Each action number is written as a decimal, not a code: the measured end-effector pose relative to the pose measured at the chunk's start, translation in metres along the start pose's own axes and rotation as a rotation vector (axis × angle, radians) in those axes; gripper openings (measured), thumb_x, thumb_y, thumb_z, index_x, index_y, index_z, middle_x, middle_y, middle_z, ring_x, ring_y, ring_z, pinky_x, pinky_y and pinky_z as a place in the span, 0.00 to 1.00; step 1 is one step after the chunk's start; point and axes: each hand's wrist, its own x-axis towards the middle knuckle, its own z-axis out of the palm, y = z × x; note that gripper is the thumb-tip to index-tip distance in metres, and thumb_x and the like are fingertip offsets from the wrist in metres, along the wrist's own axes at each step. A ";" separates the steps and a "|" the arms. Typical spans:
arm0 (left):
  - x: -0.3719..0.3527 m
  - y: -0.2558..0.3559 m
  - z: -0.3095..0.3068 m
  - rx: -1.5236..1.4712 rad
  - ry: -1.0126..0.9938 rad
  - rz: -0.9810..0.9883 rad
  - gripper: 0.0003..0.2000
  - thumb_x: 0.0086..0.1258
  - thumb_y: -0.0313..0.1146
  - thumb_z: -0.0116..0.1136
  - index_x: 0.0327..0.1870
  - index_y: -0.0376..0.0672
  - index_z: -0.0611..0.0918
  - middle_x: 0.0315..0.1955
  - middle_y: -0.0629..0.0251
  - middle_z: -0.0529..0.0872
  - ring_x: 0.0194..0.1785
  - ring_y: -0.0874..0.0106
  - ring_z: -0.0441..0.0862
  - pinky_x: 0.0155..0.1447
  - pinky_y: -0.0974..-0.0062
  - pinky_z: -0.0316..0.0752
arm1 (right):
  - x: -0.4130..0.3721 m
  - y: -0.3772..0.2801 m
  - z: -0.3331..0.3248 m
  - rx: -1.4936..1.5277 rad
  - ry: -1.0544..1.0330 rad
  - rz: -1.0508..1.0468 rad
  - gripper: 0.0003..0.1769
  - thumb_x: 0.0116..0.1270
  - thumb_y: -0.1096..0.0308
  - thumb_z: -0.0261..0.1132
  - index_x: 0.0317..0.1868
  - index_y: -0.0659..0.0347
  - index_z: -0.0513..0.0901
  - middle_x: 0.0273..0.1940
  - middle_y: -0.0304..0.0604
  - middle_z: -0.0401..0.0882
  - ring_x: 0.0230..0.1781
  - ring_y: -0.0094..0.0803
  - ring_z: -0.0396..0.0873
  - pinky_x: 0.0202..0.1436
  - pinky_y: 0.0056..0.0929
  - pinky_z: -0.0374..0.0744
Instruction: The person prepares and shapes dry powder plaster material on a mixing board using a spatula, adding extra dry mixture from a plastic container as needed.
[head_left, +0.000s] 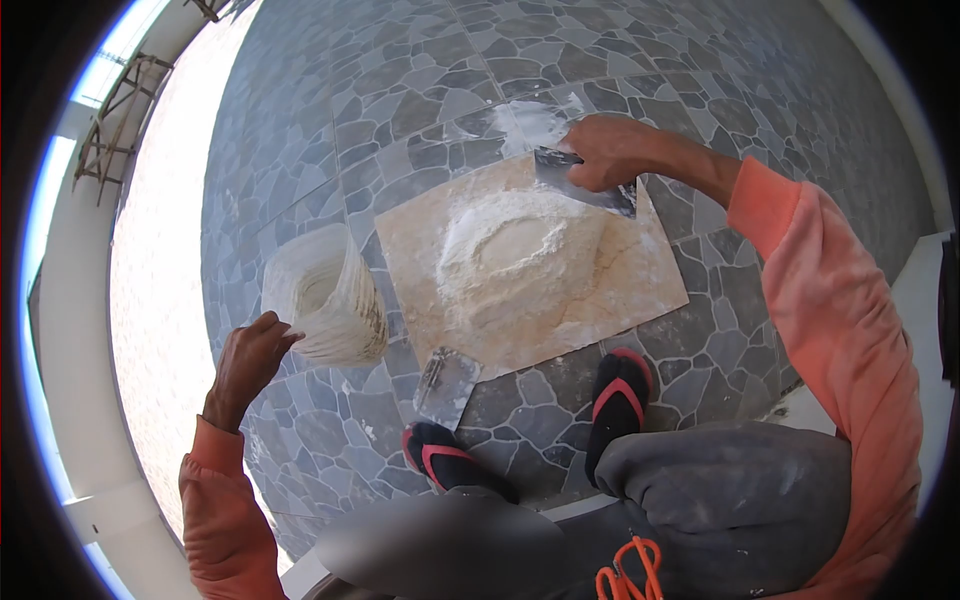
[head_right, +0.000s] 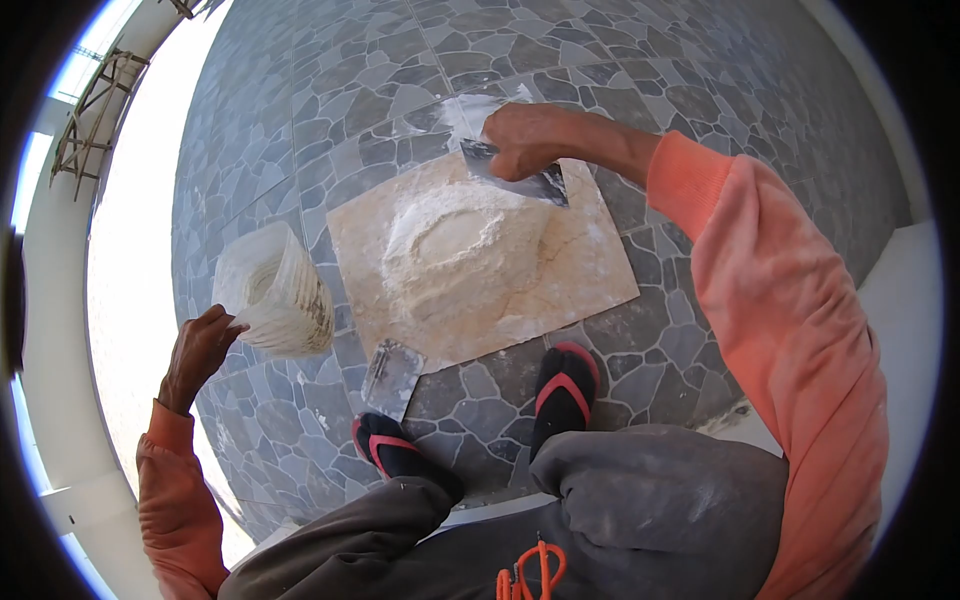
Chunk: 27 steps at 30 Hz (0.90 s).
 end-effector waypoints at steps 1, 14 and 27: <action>-0.008 -0.010 0.005 0.001 -0.001 -0.047 0.05 0.64 0.29 0.65 0.33 0.36 0.84 0.27 0.57 0.79 0.25 0.57 0.80 0.29 0.64 0.74 | 0.001 0.000 0.000 0.000 -0.005 0.012 0.17 0.51 0.65 0.58 0.34 0.73 0.80 0.28 0.64 0.79 0.28 0.57 0.78 0.35 0.49 0.75; -0.144 -0.101 0.064 0.024 0.074 -0.384 0.07 0.67 0.27 0.61 0.31 0.33 0.79 0.28 0.51 0.77 0.29 0.49 0.78 0.32 0.59 0.72 | 0.009 0.008 0.004 0.028 -0.025 0.068 0.18 0.53 0.65 0.57 0.36 0.74 0.78 0.34 0.66 0.79 0.36 0.59 0.78 0.42 0.49 0.75; -0.250 -0.093 0.105 -0.050 0.020 -0.556 0.09 0.65 0.27 0.63 0.28 0.31 0.78 0.28 0.50 0.78 0.31 0.49 0.78 0.35 0.59 0.72 | 0.019 -0.003 -0.014 0.015 -0.026 0.037 0.18 0.55 0.65 0.56 0.40 0.72 0.78 0.35 0.65 0.80 0.37 0.56 0.79 0.43 0.47 0.75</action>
